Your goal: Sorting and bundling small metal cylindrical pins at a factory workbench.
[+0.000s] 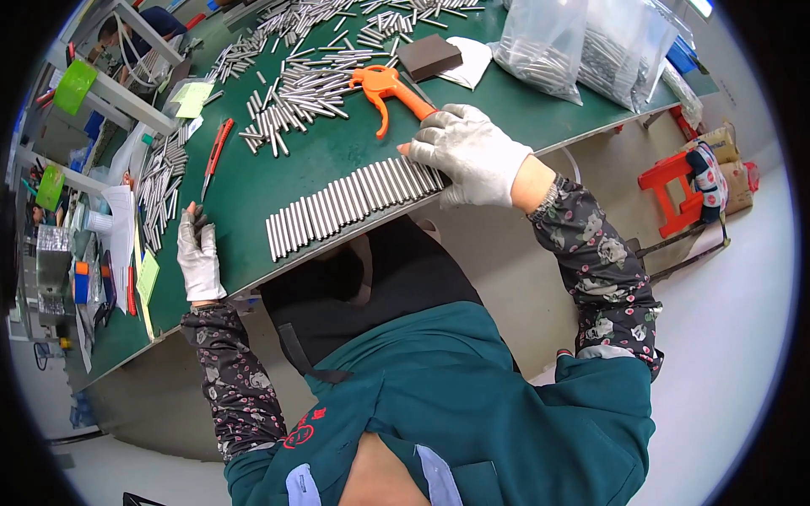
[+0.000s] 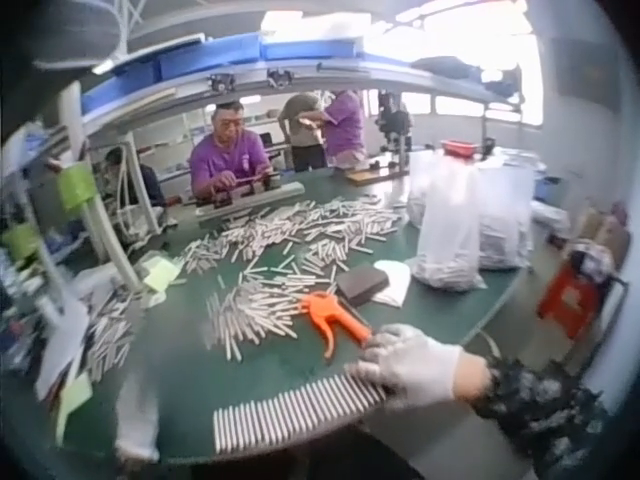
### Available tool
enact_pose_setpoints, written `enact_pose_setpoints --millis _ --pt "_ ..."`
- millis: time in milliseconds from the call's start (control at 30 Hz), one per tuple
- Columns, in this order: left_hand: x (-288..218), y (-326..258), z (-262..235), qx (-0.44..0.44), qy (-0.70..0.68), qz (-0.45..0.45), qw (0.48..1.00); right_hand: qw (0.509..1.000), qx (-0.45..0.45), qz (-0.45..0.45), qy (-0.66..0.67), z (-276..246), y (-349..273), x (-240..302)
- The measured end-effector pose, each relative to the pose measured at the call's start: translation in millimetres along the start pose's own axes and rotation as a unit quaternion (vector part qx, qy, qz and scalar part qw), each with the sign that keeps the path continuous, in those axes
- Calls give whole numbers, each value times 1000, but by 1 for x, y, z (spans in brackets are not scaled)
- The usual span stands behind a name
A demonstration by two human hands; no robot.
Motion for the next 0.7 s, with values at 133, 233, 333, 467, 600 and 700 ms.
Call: enact_pose_setpoints --millis 133,233,333,467,600,700 --pt "-4 -2 -2 -9 -6 9 1000 998 -40 -10 49 -13 10 16" --pt "-3 -4 0 -2 18 32 999 992 -8 0 123 2 25 24" --pt "-9 -3 -5 2 31 34 999 994 -9 -20 104 8 35 38" --pt "-53 7 -4 47 124 161 978 996 16 2 88 14 42 43" --pt "-131 25 12 206 68 259 941 998 -21 8 57 20 44 51" --pt "-155 22 36 266 81 234 932 997 -47 16 55 22 49 57"
Point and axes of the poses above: each hand's wrist, its own y-axis towards the middle knuckle, its own z-axis out of the palm, x = y × z, the point moved 3 cm from there along y, towards the middle knuckle, and after that the axes turned 3 degrees about x, right-handed, at the moved point
